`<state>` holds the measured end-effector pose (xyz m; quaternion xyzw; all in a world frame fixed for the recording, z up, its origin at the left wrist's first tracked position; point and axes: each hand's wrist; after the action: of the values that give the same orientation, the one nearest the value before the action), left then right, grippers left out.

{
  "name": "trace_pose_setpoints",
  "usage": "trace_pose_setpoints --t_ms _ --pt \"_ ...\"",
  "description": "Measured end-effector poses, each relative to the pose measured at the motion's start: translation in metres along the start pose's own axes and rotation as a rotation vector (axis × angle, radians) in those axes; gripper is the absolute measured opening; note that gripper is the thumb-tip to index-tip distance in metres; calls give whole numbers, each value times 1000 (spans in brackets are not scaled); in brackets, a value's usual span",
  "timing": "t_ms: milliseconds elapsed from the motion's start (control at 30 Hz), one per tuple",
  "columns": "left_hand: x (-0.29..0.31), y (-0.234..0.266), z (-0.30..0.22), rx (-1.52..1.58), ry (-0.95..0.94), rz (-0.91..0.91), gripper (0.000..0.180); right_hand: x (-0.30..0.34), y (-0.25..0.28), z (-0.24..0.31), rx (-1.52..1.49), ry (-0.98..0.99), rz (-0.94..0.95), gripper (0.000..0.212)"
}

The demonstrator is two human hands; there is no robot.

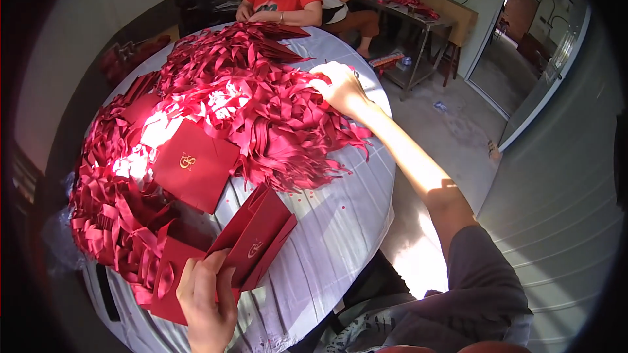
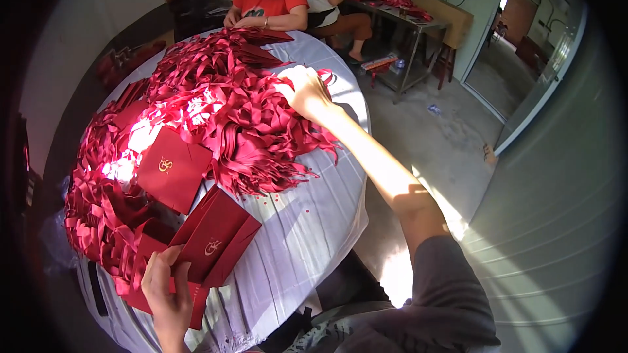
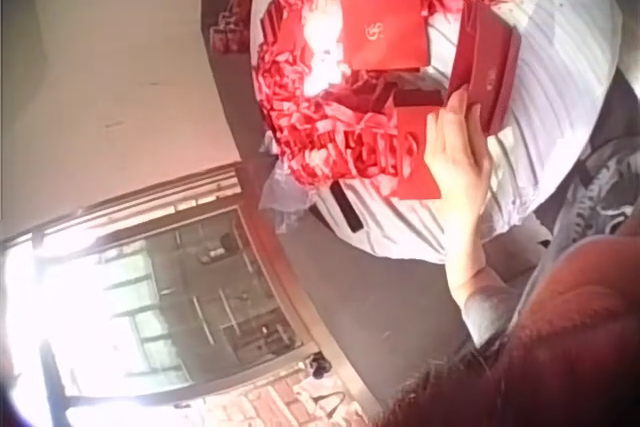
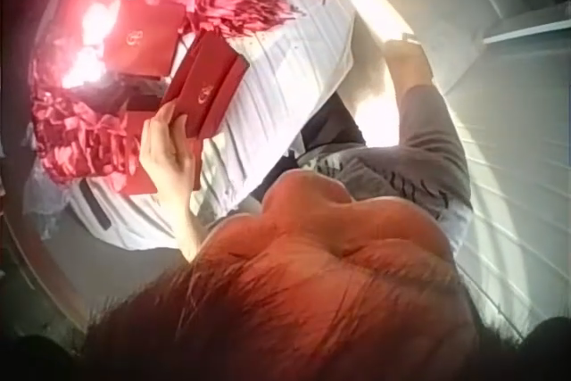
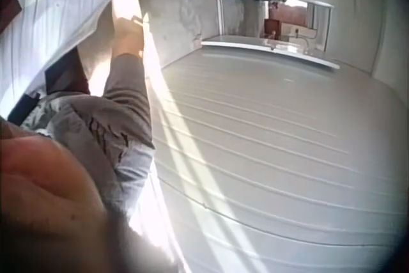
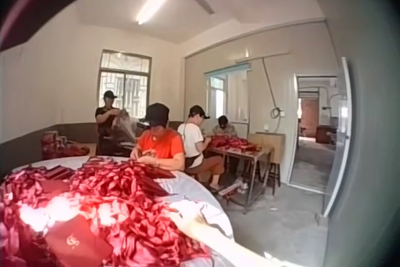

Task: The person attaches ribbon handles to paper gift bags by inserting ribbons through the bag slots and folding the bags by hand.

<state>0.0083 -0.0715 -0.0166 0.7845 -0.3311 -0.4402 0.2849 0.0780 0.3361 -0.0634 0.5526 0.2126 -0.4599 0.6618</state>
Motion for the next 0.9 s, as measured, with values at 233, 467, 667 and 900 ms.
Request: trace_pose_setpoints --t_ms 233,467,667,900 --pt "3 -7 26 47 -22 -5 22 -9 -28 -21 -43 154 33 25" --pt "9 -7 24 23 -63 -123 21 -33 15 71 53 341 -9 14" --pt "22 -6 32 56 132 -159 23 43 35 142 -195 327 116 16" --pt "24 -16 47 100 26 -301 23 129 66 137 -153 258 654 30"
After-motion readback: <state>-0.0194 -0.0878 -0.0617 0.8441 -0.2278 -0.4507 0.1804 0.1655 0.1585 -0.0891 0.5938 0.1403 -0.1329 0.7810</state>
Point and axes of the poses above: each hand's wrist, its own x-axis away from the middle knuckle, its own y-axis out of the back of the hand, z = x × y, and after that the axes turned 1 degree about z, right-handed
